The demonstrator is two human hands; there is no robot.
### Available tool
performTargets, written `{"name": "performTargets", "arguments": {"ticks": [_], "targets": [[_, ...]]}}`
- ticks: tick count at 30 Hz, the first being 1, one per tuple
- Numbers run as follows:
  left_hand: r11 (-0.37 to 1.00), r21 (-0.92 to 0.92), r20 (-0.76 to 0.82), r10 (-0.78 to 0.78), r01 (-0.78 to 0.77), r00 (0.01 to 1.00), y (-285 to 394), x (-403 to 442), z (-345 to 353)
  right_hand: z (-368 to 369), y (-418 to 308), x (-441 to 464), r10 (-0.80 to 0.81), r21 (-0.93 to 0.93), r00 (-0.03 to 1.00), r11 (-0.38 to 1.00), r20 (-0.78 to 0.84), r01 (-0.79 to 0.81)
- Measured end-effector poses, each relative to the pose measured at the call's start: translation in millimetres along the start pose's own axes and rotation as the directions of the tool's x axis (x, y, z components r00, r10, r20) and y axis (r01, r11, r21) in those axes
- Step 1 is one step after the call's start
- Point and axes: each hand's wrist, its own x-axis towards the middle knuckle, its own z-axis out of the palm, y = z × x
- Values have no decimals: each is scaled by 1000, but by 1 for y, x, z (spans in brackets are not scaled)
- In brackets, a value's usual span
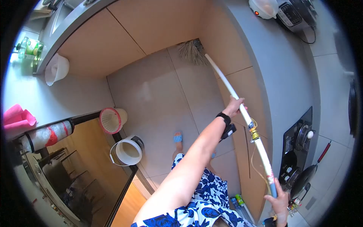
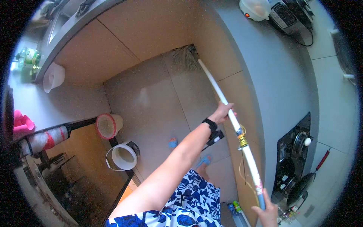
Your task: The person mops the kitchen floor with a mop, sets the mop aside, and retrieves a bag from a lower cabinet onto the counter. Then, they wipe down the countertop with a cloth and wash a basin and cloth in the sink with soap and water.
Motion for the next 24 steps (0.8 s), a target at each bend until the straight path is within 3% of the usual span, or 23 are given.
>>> {"name": "performTargets", "arguments": {"ticks": [1,2,5,9,16,24], "targets": [[999,-35,-19,-5,4,1000,0,2,3,-13,-16,7,285,17,952,957,111,-288],[998,-59,-28,26,-28,999,-1,3,8,-25,-20,12,333,-53,929,943,159,-329],[981,-150,-103,112,-126,988,12,-18,18,-47,-12,15,128,-161,980,982,154,-103],[958,-191,-129,189,-212,973,20,-32,17,-69,-41,14,233,-189,946,963,225,-192],[890,-286,-268,282,-355,921,35,-95,-21,-85,-90,14,267,-234,916,951,300,-201],[758,-349,-462,372,-551,805,74,-176,-122,-57,-146,30,97,-411,899,906,428,97]]}}
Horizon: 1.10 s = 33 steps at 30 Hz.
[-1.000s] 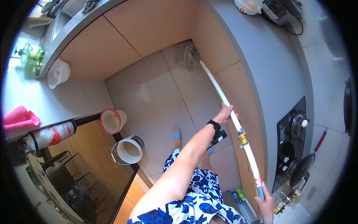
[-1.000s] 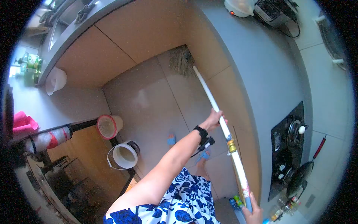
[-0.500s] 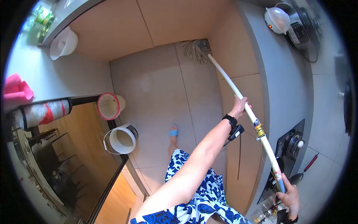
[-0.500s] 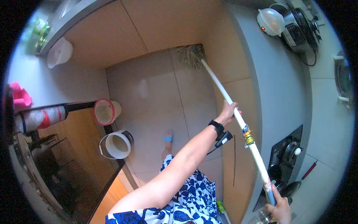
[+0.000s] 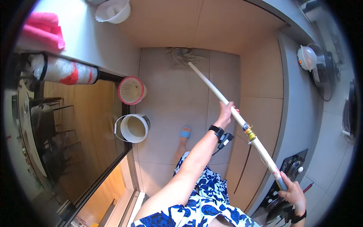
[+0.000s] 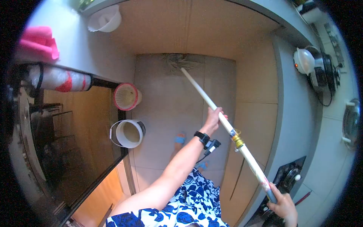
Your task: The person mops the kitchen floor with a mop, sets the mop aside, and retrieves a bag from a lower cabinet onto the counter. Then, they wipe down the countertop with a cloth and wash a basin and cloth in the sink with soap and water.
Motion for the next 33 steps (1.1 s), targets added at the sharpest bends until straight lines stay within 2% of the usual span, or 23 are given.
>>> {"name": "performTargets", "arguments": {"ticks": [4,6,9,10,11,14,16,22,26,32,33], "targets": [[994,-50,-74,89,-93,993,68,21,-69,-2,-77,29,-191,-135,980,971,49,196],[990,-69,-119,118,-126,986,111,26,-102,1,-130,45,-305,-235,949,920,78,315],[992,41,-137,120,-116,983,150,29,-139,13,-164,37,-410,-370,905,828,112,421],[988,-18,-137,151,-155,979,151,24,-140,17,-173,36,-450,-409,885,790,118,457],[990,-35,-133,129,-135,983,146,21,-142,14,-185,29,-341,-465,925,800,167,379],[994,-56,-118,86,-93,989,128,5,-143,28,-164,20,-341,-491,919,777,197,394],[995,-65,-129,63,-71,990,114,-23,-136,29,-159,-1,-283,-488,935,798,215,354],[996,-85,-46,20,-24,999,46,-104,-139,68,-102,-72,-209,-526,959,803,190,280],[994,-105,-2,-5,5,1000,-15,-154,-144,107,-50,-110,-70,-594,986,790,154,149],[998,-60,23,37,-35,999,-103,-227,-158,173,16,-159,-9,-577,996,814,93,61],[997,-72,18,34,-33,999,-115,-239,-159,183,35,-163,-46,-581,995,809,90,91]]}}
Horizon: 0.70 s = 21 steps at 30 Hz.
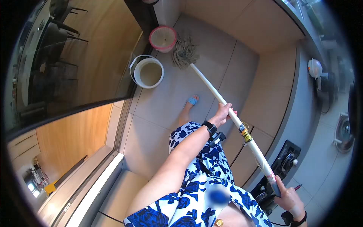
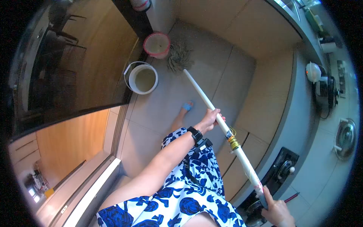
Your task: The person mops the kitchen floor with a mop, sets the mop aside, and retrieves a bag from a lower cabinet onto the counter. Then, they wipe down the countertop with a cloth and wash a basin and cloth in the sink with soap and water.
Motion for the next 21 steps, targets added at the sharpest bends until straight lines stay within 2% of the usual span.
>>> {"name": "performTargets", "arguments": {"ticks": [3,5,8,14,17,21], "targets": [[1000,-17,-4,4,-4,1000,-38,-37,-8,56,29,-12,-64,-11,997,998,-41,64],[999,-32,7,7,-7,1000,-49,-48,-10,54,32,-23,-61,-17,998,998,-12,61],[994,-105,-15,-8,7,1000,-69,-75,-12,61,30,-44,37,52,997,998,64,-40],[995,-101,4,-21,21,1000,-92,-114,-29,90,48,-66,54,-21,998,998,40,-53],[987,-145,15,-62,63,998,-93,-145,-52,105,37,-87,81,56,995,995,64,-84],[987,-151,-48,-69,61,997,-83,-158,-71,96,34,-86,-71,-24,997,997,38,72]]}}
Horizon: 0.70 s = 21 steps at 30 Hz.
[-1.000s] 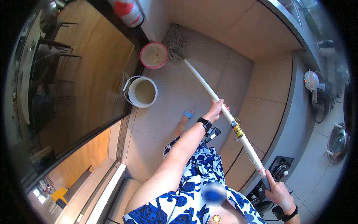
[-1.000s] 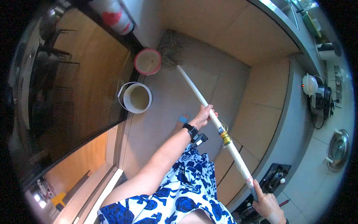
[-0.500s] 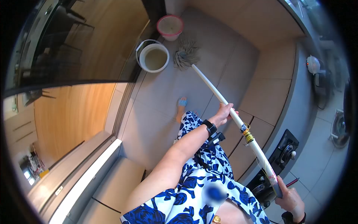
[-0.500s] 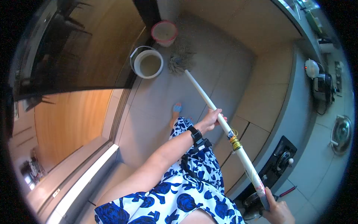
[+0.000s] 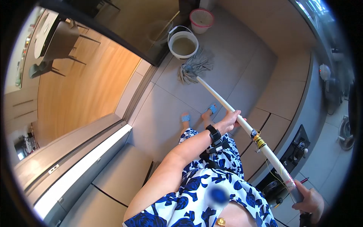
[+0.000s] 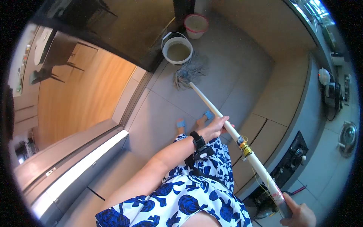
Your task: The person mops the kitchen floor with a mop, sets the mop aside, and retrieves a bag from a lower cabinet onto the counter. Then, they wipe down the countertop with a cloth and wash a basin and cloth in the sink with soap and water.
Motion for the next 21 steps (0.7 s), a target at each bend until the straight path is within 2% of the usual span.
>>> {"name": "performTargets", "arguments": {"ticks": [2,5,8,11,14,15,17,20,21], "targets": [[999,-8,-41,30,-31,999,8,-8,-9,-2,-8,3,-77,-78,996,994,-39,74],[997,-40,-57,67,-70,996,10,-10,-32,4,-21,14,-59,5,998,998,-5,59],[993,-65,-88,97,-102,991,20,-23,-45,4,-34,19,-180,-99,983,979,-26,177],[990,-69,-119,113,-122,986,21,-22,-53,-7,-45,28,-67,-77,995,994,68,72],[984,-115,-132,122,-138,984,13,-11,-80,3,-29,47,-231,-238,972,947,-33,217],[981,-136,-113,126,-141,986,13,-7,-86,3,-27,54,-264,-232,964,940,-23,252],[975,-183,-114,105,-125,988,19,-2,-91,-12,-22,66,-300,-198,954,935,-4,293],[962,-259,-84,62,-82,994,23,-3,-109,-15,-45,62,-274,-289,961,919,20,268],[973,-209,-98,79,-98,992,26,-18,-105,-9,-41,59,-294,-276,956,918,10,285]]}}
